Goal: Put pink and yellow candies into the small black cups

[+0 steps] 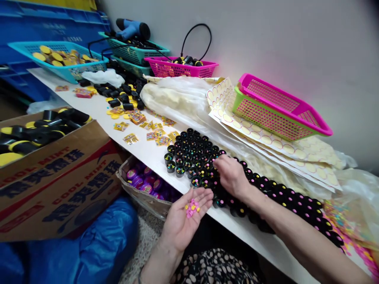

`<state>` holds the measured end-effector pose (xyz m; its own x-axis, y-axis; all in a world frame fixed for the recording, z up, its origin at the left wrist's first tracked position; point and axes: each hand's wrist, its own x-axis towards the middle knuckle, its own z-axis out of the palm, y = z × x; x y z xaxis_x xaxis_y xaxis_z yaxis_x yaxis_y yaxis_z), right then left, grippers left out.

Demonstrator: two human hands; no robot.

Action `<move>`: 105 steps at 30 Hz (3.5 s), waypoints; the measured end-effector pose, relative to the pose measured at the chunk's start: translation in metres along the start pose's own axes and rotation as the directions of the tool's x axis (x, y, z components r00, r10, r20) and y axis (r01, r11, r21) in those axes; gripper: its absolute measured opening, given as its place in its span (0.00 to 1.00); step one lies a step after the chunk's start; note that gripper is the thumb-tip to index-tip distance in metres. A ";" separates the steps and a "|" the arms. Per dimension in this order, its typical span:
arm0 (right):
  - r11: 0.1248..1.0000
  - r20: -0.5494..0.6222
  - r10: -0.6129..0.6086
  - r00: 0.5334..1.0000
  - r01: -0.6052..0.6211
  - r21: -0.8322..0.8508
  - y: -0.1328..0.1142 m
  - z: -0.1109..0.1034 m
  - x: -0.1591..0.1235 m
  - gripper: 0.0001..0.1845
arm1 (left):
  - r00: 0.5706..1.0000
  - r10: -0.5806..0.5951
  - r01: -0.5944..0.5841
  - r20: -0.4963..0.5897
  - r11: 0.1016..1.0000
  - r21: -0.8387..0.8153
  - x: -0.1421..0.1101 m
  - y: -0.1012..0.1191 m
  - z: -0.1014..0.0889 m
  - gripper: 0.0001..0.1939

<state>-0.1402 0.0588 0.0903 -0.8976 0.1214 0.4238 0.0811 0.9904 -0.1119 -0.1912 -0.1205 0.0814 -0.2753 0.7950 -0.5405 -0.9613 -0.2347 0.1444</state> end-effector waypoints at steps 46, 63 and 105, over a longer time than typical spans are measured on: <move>0.881 0.109 -0.076 0.991 0.015 0.473 -0.046 -0.041 -0.028 0.09 | 0.978 0.031 -0.006 0.207 0.993 -0.118 -0.001 -0.008 -0.012 0.22; 0.907 0.120 -0.420 0.900 0.418 0.044 -0.067 -0.014 -0.027 0.13 | 0.976 0.037 0.002 0.217 0.984 -0.175 -0.003 -0.012 -0.007 0.14; 0.970 0.236 0.245 0.940 -0.240 -0.048 0.067 0.020 0.031 0.10 | 0.994 0.110 -0.111 0.016 0.974 0.198 0.009 0.000 -0.019 0.07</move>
<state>-0.1711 0.1274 0.0778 -0.9265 0.3409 0.1592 0.3151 0.9343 -0.1669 -0.1939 -0.1238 0.0606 -0.3798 0.7732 -0.5078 -0.9079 -0.2065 0.3648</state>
